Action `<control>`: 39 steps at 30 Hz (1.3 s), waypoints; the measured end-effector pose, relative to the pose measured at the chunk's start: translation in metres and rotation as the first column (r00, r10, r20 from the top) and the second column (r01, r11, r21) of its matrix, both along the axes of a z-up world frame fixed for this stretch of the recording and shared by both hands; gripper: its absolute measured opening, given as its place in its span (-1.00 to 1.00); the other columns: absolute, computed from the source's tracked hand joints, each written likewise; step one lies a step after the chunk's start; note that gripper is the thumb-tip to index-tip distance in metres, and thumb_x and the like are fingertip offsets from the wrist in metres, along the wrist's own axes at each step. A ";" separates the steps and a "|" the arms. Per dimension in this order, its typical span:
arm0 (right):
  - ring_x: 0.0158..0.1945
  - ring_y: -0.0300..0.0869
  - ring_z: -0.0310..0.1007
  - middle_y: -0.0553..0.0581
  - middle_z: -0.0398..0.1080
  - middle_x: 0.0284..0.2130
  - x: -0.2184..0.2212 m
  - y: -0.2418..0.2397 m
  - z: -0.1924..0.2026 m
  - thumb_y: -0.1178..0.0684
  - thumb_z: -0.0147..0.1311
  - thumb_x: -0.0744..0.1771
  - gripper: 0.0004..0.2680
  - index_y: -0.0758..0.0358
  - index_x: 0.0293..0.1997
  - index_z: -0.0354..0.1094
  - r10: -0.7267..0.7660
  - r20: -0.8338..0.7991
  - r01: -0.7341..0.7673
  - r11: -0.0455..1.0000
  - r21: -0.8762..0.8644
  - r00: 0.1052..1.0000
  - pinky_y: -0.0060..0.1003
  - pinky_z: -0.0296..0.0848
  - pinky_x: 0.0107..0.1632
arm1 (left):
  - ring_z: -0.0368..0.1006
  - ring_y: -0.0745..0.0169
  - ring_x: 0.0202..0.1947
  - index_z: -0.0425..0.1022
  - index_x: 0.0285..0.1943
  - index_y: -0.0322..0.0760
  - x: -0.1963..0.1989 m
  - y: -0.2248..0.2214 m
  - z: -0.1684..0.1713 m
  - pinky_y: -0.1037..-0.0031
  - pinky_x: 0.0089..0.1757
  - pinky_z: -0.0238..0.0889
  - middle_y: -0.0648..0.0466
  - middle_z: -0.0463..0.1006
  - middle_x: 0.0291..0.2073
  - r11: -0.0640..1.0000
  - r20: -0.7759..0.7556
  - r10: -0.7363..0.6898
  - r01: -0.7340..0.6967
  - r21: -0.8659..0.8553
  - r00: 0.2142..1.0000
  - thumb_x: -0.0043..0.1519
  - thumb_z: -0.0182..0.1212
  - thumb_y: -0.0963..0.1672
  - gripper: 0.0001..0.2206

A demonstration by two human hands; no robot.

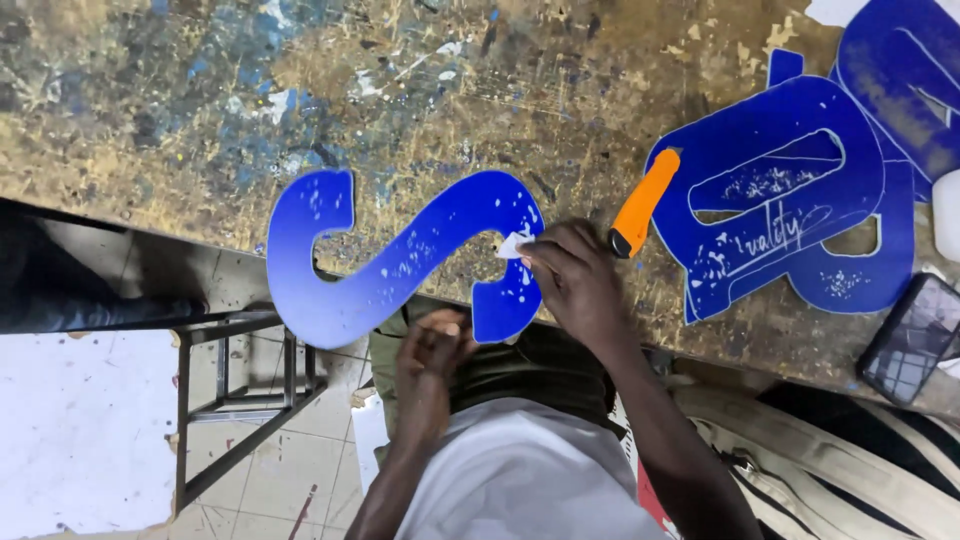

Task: Trimming excess material from the edges of blue acrylic letters using a utility knife and cleaning the surfaces with a solvent and cloth.

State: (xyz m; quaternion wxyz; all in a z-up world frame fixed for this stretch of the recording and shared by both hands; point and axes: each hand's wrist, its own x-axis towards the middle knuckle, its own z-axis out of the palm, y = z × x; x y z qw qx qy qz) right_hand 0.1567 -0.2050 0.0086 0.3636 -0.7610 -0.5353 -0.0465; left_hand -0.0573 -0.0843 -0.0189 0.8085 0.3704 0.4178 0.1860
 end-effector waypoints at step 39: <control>0.64 0.45 0.11 0.55 0.21 0.55 -0.050 0.005 -0.001 -0.16 0.29 0.32 -0.29 0.44 0.65 0.14 -0.093 0.293 0.178 0.944 -0.278 0.951 0.41 -0.07 0.62 | 0.80 -0.02 -0.17 0.23 0.74 -0.30 0.184 0.055 0.020 0.38 -0.27 0.74 -0.16 0.83 -0.16 0.771 0.823 -0.186 0.599 -0.217 0.536 0.37 -0.09 0.37 -0.05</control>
